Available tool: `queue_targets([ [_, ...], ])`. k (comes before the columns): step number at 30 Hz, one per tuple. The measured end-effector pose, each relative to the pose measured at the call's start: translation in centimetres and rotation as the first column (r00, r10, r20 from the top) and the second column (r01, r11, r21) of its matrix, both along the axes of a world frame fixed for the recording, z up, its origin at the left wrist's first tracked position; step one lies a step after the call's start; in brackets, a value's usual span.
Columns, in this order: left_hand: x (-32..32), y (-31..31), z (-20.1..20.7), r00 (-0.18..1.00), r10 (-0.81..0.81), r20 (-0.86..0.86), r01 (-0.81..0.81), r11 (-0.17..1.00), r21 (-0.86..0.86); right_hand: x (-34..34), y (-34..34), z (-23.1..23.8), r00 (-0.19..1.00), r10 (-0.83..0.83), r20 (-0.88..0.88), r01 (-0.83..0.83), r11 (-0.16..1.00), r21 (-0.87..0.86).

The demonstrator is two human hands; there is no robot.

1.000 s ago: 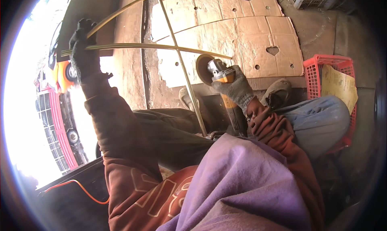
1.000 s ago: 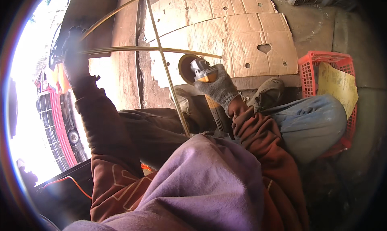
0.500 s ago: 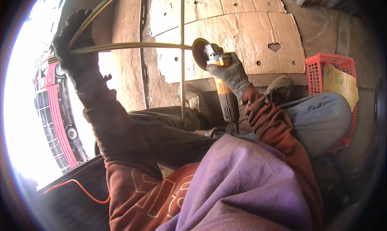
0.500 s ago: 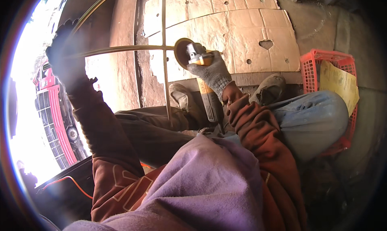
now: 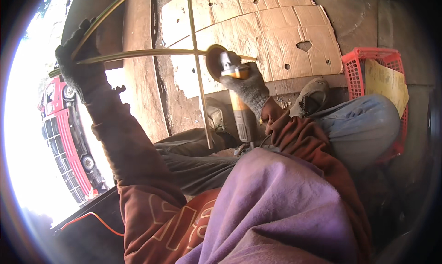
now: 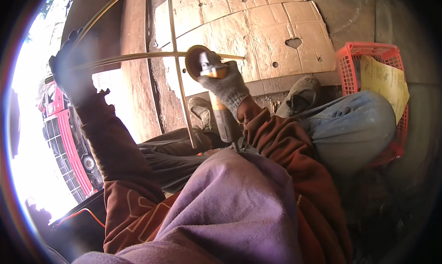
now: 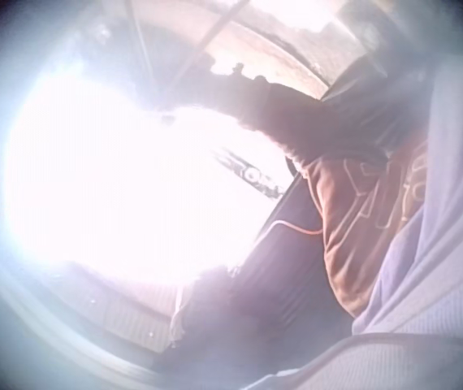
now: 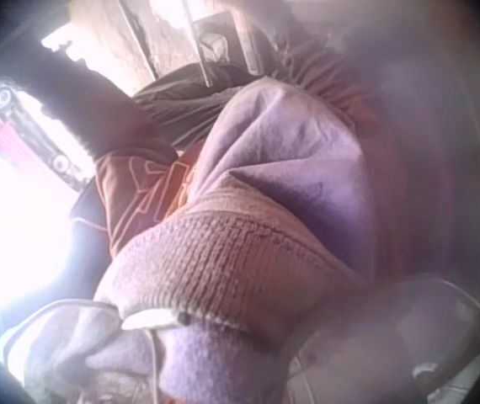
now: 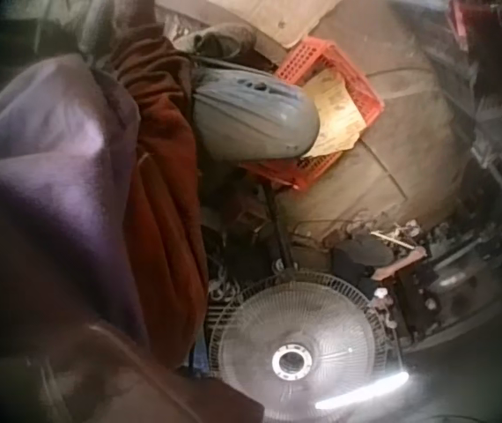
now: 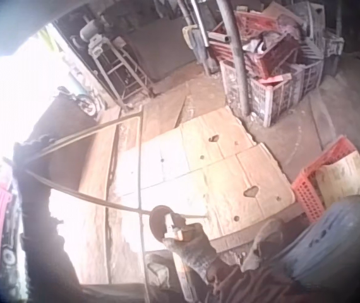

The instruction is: The person sands the surface of two crossed metal bars using a handheld power sander.

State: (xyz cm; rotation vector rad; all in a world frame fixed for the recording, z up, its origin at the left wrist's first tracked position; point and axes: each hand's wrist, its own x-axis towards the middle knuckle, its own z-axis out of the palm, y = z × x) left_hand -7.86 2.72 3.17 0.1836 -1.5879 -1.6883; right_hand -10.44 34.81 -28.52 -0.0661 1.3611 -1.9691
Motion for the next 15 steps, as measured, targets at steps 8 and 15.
queue_targets([
  [8, 3.3, -3.3, -0.4, 0.921, 0.351, 0.170, -0.116, 0.664, -0.739, -0.7, 1.2, -4.5, 0.933, -0.153, 0.325, 0.148, 0.988, 0.039],
  [15, 6.7, -2.2, -3.2, 0.874, 0.480, 0.078, -0.390, 0.786, -0.480, 0.4, -0.4, -4.3, 0.987, -0.137, 0.082, 0.128, 0.986, 0.104],
])
